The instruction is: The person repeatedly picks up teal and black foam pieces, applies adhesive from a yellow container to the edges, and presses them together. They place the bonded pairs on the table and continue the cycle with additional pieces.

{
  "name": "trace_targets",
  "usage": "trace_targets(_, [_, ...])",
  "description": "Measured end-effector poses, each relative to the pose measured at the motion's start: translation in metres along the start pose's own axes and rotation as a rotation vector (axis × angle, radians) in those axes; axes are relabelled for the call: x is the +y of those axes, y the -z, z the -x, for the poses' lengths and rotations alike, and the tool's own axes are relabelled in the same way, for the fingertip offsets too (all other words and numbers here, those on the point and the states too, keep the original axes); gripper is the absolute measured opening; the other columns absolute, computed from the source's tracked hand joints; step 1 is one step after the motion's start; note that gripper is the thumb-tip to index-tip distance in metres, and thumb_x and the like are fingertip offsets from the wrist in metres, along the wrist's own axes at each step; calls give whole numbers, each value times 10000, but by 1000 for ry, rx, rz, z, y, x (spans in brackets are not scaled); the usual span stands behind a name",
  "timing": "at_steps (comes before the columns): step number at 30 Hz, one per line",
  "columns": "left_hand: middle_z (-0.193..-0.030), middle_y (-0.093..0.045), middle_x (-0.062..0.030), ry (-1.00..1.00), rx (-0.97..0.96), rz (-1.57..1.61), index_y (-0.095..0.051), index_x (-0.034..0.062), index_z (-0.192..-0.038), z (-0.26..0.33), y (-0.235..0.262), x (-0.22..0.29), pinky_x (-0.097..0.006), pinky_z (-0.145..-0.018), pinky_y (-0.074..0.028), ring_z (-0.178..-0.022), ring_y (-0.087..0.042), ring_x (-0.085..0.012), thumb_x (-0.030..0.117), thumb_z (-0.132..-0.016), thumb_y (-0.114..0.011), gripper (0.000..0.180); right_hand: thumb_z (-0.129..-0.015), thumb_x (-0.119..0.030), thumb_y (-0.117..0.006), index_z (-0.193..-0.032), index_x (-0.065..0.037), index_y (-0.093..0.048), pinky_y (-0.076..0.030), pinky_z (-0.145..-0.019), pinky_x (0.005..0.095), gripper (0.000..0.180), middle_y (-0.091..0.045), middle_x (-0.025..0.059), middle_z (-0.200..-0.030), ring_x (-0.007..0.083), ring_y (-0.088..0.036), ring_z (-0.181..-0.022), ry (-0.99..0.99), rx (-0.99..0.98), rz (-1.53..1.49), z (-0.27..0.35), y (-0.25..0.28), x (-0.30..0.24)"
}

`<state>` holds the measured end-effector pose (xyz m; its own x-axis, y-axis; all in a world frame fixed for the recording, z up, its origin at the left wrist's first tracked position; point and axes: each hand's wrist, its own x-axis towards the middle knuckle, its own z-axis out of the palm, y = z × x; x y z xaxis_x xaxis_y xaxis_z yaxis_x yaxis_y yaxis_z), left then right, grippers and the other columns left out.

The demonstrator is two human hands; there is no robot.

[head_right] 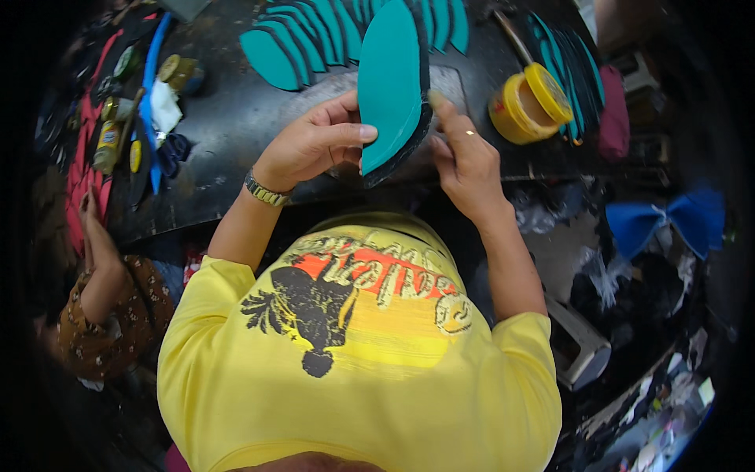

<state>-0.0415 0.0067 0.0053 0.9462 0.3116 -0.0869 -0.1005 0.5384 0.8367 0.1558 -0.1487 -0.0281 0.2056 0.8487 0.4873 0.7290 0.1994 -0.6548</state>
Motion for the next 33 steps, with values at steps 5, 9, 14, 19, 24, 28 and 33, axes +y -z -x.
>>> trace_targets(5, [-1000,-657,14,-362,399,-399,-599,53,-1260,-1,80,60,-243,-738,-534,-862,-619,-68,147,-956,-660,324,-902,89,-583,-1561,-109,-276,-473,-710,206,753,-603,82,-1072,65,-527,-734,-106,69,-178,-10,-20,12])
trace_targets(9, [-875,-643,-1,-456,771,-327,-631,27,-1183,-17,173,109,-234,-653,-521,-715,-593,-85,148,-941,-673,274,-914,83,-572,-1580,-127,-196,-421,-655,166,793,-580,64,-1055,34,-457,-688,-245,194,-433,-13,-37,25])
trace_targets(14, [-860,-647,6,-370,1045,-382,-653,38,-1164,-44,269,141,-224,-557,-448,-670,-566,-75,139,-947,-660,240,-910,103,-556,-1577,-92,-189,-395,-652,159,786,-575,57,-1034,32,-440,-724,-133,133,-284,-8,-40,30])
trace_targets(19, [-812,-604,37,-270,1144,-434,-640,65,-1159,-76,315,155,-217,-554,-413,-673,-545,-55,157,-963,-641,216,-909,97,-561,-1572,-79,-197,-394,-649,160,776,-578,54,-1020,34,-448,-727,-158,121,-243,-8,-42,27])
trace_targets(24, [-786,-614,14,-192,1174,-480,-639,59,-1187,-102,361,158,-244,-541,-422,-633,-539,-73,146,-931,-675,273,-885,88,-588,-1544,-60,-262,-432,-648,185,750,-599,55,-951,56,-510,-703,-246,158,-256,-9,-42,23])
trace_targets(28, [-869,-710,-96,-122,1278,-875,-683,8,-1141,-111,401,149,-310,-585,-515,-732,-681,-161,207,-856,-767,358,-890,63,-596,-1538,-73,-282,-421,-638,183,733,-600,45,-948,55,-515,-706,-282,152,-248,-9,-42,21])
trace_targets(33, [-1281,-606,-240,-68,1444,-1449,-526,61,-1329,-109,407,147,-438,-1015,-471,-1201,-580,-395,406,-705,-837,778,-857,53,-628,-1484,-72,-390,-464,-612,229,682,-617,57,-902,78,-544,-645,-287,173,-227,-9,-43,24])
